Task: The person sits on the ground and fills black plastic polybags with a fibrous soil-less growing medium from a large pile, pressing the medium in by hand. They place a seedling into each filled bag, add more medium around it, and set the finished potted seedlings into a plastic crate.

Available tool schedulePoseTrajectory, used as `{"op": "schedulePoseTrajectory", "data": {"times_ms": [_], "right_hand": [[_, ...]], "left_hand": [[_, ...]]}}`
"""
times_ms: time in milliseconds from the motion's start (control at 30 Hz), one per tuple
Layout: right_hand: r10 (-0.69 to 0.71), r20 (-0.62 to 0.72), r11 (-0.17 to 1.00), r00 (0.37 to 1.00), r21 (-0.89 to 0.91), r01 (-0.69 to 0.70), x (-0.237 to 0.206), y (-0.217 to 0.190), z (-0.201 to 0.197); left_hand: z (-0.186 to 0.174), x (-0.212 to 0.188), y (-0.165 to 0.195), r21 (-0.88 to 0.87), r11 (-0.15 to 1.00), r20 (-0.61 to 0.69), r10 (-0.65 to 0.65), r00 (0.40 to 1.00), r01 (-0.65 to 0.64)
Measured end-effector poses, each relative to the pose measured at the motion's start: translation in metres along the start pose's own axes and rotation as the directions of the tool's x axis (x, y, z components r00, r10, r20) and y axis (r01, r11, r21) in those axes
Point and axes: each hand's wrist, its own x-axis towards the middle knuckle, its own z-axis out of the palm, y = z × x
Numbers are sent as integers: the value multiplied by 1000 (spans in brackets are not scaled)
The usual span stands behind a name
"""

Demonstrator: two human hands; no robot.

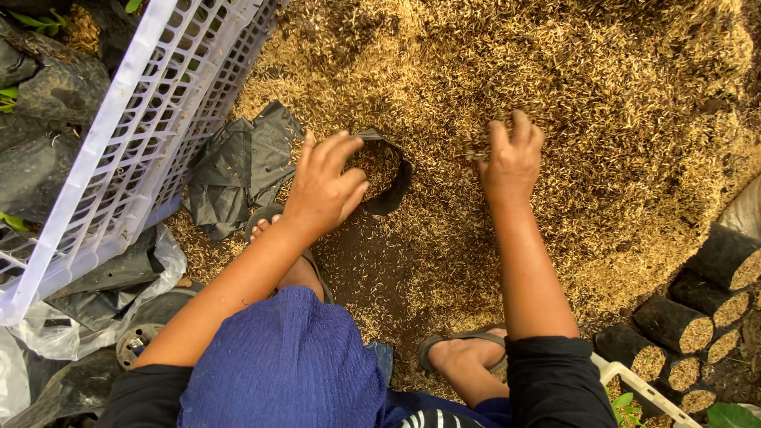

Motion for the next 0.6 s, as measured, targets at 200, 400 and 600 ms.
{"op": "schedulePoseTrajectory", "data": {"times_ms": [200,400,600], "right_hand": [[290,39,823,956,500,-269,26,10,-32],[190,581,88,791,793,-603,15,-40,-95],[-222,607,21,763,786,-618,3,-128,-92]], "left_hand": [[-4,4,-4,-8,979,45,-201,978,202],[3,5,-2,-223,952,-14,-216,976,208],[7,9,-4,-278,929,9,-252,968,245]]}}
